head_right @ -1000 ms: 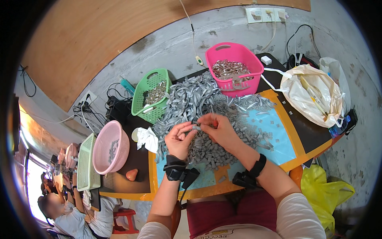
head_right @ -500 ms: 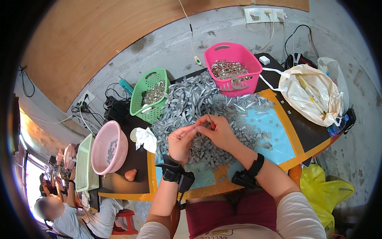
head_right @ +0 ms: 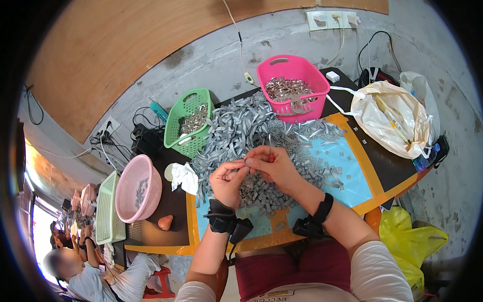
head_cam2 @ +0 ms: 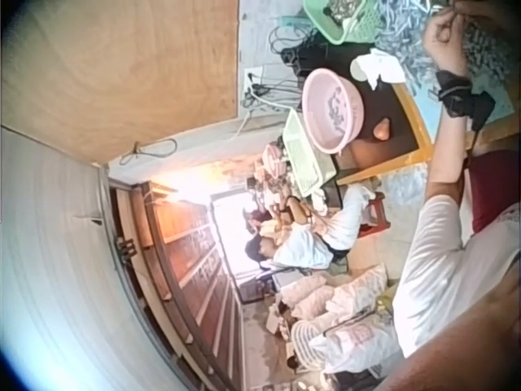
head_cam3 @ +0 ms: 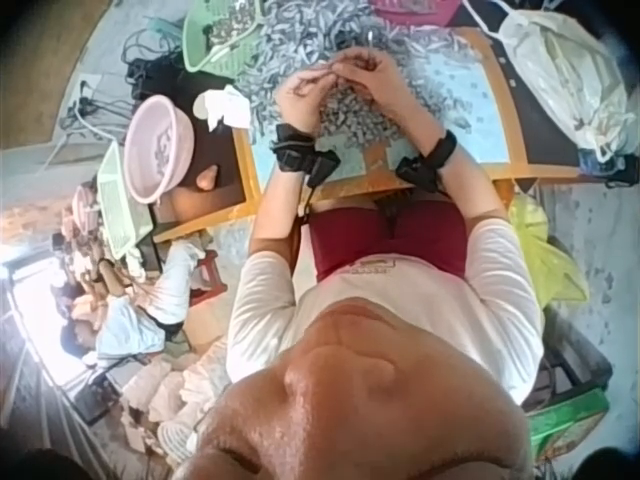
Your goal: The worker is manually assembling small metal eyelets or components onto gray shoe parts.
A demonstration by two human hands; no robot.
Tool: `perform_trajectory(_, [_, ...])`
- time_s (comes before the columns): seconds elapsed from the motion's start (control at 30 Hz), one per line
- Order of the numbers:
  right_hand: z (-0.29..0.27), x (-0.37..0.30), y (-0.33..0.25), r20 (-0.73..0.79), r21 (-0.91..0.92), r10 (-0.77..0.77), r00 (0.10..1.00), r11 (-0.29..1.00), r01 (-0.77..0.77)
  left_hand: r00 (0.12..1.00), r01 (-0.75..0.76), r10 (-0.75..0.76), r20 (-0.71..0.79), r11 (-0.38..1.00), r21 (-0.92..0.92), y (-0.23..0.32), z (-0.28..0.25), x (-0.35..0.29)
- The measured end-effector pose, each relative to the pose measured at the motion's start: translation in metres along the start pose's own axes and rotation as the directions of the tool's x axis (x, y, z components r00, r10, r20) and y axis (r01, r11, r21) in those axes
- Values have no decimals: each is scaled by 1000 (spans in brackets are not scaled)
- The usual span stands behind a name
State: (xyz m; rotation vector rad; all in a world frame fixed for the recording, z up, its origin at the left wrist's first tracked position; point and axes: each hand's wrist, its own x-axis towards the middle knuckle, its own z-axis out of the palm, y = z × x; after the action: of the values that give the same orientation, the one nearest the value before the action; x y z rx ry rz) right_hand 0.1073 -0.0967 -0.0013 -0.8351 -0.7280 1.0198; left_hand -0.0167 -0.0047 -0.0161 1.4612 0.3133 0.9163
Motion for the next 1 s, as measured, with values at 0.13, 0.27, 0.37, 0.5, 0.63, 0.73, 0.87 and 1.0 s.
perform_trajectory(0.13, [-1,2,2,81,50,31,996,998,-35,999,39,-39,3,980,-196,-2,-3,2])
perform_trajectory(0.27, [-5,1,-1,56,24,21,998,999,-23,999,22,-12,43,970,-241,6,7,3])
perform_trajectory(0.37, [-4,1,0,28,-5,-26,999,1000,26,999,12,2,52,961,-278,3,5,1])
perform_trajectory(0.5, [3,0,-3,0,-176,-79,997,981,77,1000,-4,11,24,964,-266,-1,2,0])
perform_trajectory(0.63, [5,-1,-3,9,-155,-181,983,971,180,1000,-20,17,-23,991,-135,2,4,-2])
perform_trajectory(0.73, [5,-1,1,-20,-206,-246,969,949,237,997,-62,61,-40,998,-29,2,5,-4])
perform_trajectory(0.87, [1,-2,-3,-3,-151,-55,998,987,54,997,-53,36,-73,967,-248,1,4,-1])
perform_trajectory(1.0, [-3,1,-5,149,128,21,989,991,-40,998,-17,-2,-64,956,-293,2,2,0])
